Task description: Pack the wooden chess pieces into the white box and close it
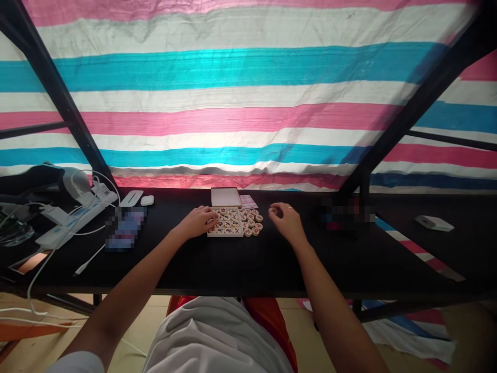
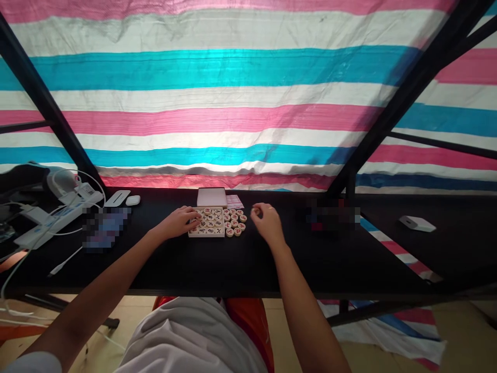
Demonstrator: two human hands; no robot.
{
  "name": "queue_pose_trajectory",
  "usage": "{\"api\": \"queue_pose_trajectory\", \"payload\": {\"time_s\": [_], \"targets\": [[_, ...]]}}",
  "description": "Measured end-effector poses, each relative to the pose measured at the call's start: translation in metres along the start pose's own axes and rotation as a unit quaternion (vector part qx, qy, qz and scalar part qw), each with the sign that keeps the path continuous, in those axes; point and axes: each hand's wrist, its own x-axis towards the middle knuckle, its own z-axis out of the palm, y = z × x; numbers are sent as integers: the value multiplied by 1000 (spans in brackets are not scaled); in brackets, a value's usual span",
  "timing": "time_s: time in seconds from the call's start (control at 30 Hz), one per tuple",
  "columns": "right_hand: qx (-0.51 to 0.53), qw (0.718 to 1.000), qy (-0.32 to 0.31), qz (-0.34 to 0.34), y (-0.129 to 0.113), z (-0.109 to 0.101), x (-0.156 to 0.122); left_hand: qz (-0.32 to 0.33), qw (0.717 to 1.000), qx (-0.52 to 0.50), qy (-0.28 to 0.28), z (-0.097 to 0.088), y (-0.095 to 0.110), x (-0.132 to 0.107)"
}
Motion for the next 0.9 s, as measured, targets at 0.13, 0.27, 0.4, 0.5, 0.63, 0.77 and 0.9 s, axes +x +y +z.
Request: {"api": "queue_pose_trajectory", "payload": {"time_s": [0.13,0.27,0.4,0.5,0.63,0.77,0.9], "targets": [[-17,984,-151,96,36,-5,6,-3,1000,22,0,1,1,0],[64,968,-231,73,37,-5,1,-9,1000,22,1,1,3,1],[102,962,-249,51,27,-8,-2,-2,1000,12,0,2,2,1],[97,960,-257,47,21,-11,-3,-2,1000,7,0,3,1,1],[72,961,-265,25,16,-9,-3,-5,1000,0,-4,2,1,1],[42,970,-239,-3,17,-2,-2,-6,1000,-6,-9,0,2,1],[36,975,-220,-2,20,0,-1,-8,1000,-10,-9,1,2,1]]}}
